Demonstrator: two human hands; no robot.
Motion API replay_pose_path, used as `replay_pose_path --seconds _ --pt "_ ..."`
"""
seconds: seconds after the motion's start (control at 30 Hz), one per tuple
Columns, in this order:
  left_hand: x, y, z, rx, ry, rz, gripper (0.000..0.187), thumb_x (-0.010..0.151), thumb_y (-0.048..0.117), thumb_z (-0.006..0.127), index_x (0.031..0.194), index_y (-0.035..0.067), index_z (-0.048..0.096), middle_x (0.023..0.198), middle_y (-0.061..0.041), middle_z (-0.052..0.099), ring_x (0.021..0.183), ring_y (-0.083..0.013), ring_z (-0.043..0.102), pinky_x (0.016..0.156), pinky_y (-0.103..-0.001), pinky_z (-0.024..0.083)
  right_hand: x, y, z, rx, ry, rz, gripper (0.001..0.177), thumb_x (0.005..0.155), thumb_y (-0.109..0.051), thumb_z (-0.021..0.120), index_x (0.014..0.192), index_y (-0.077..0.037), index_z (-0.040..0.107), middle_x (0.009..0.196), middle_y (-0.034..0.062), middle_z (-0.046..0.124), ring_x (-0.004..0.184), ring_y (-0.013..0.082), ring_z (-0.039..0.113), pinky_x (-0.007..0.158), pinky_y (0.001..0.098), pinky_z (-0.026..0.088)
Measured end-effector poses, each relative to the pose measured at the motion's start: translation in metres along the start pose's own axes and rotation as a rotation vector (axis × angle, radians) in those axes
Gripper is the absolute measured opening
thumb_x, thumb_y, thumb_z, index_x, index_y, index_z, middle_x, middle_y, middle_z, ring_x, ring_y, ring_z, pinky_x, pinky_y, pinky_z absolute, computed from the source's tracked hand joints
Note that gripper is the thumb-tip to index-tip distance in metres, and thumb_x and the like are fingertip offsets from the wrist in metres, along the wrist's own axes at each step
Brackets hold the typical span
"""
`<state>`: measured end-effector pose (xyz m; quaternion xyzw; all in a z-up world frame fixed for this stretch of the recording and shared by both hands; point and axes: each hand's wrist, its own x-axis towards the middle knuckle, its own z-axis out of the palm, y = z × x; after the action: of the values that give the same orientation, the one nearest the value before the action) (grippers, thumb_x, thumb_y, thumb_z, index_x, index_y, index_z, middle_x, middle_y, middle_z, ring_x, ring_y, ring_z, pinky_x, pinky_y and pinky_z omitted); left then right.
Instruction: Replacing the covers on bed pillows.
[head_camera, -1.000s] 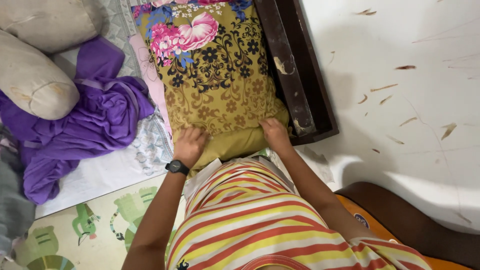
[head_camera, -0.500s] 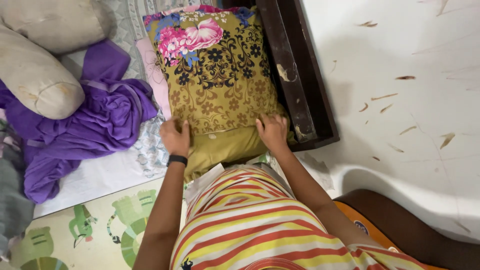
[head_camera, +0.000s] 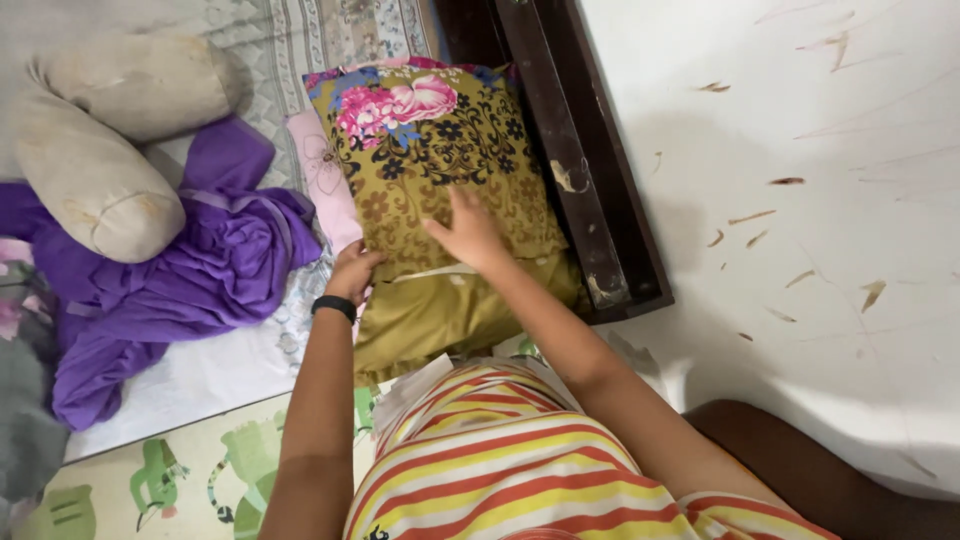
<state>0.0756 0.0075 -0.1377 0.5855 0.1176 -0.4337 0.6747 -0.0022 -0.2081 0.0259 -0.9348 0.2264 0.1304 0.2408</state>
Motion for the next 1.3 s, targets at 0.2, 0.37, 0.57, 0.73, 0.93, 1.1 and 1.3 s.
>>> replay_pose_path --seconds 0.2,0.37,0.57,0.73,0.93,1.1,1.3 --pt "-0.021 0.028 0.052 0.03 -0.204 0.381 0.072 0.079 -0.002 0.063 0.148 0.004 0.043 0.136 -0.007 0.061 0.116 -0.0159 0.063 0.096 -0.031 0.054 0.035 -0.049 0.009 -0.044 -0.016 0.069 0.113 0.083 -0.072 0.066 0.159 0.0 0.023 0.163 0.0319 0.022 0.145 0.0551 0.03 0.117 0.0587 0.034" --pt "-0.022 0.021 0.086 0.014 -0.273 0.389 0.065 0.08 -0.007 0.067 0.142 0.0 0.048 0.13 -0.01 0.063 0.114 -0.0184 0.064 0.096 -0.031 0.055 0.035 -0.086 -0.02 -0.138 -0.015 0.207 0.127 0.073 -0.071 0.075 0.16 0.0 0.017 0.161 0.0374 0.012 0.141 0.0641 0.024 0.108 0.0733 0.03" --pt "-0.039 0.006 0.115 -0.026 -0.346 0.381 0.058 0.084 -0.008 0.064 0.14 -0.001 0.052 0.115 -0.006 0.069 0.096 -0.0133 0.065 0.078 -0.026 0.052 0.092 -0.029 0.03 -0.438 0.062 0.218 0.076 0.086 -0.044 0.074 0.139 0.001 0.042 0.136 0.0333 0.044 0.117 0.0564 0.051 0.088 0.0654 0.047" --pt "-0.052 0.017 0.113 -0.028 -0.431 0.338 0.056 0.091 -0.002 0.062 0.146 0.003 0.051 0.104 -0.001 0.07 0.079 -0.0083 0.059 0.066 -0.023 0.044 0.122 0.029 0.05 -0.509 0.125 0.036 0.021 0.105 -0.015 0.059 0.102 -0.001 0.073 0.092 0.0157 0.078 0.08 0.0275 0.077 0.068 0.0409 0.061" --pt "-0.004 -0.027 0.073 -0.315 -0.34 0.187 0.059 0.101 0.009 0.065 0.155 0.004 0.045 0.085 0.001 0.058 0.075 -0.01 0.06 0.073 -0.029 0.056 0.089 0.048 -0.03 -0.391 0.475 -0.056 0.012 0.092 -0.002 0.057 0.097 0.003 0.066 0.078 0.0205 0.071 0.065 0.0347 0.073 0.057 0.0462 0.056" --pt "0.007 -0.035 0.074 -0.291 -0.242 0.018 0.063 0.099 0.021 0.059 0.157 0.013 0.035 0.097 -0.007 0.07 0.082 -0.0162 0.069 0.08 -0.034 0.06 0.029 0.033 -0.119 -0.274 0.749 -0.111 0.01 0.086 -0.005 0.062 0.093 0.0 0.065 0.081 0.0232 0.071 0.072 0.0443 0.07 0.067 0.055 0.056" --pt "0.011 -0.034 0.105 -0.144 -0.229 -0.041 0.06 0.102 0.028 0.053 0.156 0.012 0.032 0.112 -0.008 0.074 0.087 -0.0165 0.07 0.076 -0.03 0.053 -0.051 -0.015 -0.195 -0.143 0.791 -0.115 0.011 0.089 -0.009 0.068 0.097 -0.002 0.068 0.081 0.0242 0.07 0.076 0.0457 0.068 0.068 0.0554 0.052"
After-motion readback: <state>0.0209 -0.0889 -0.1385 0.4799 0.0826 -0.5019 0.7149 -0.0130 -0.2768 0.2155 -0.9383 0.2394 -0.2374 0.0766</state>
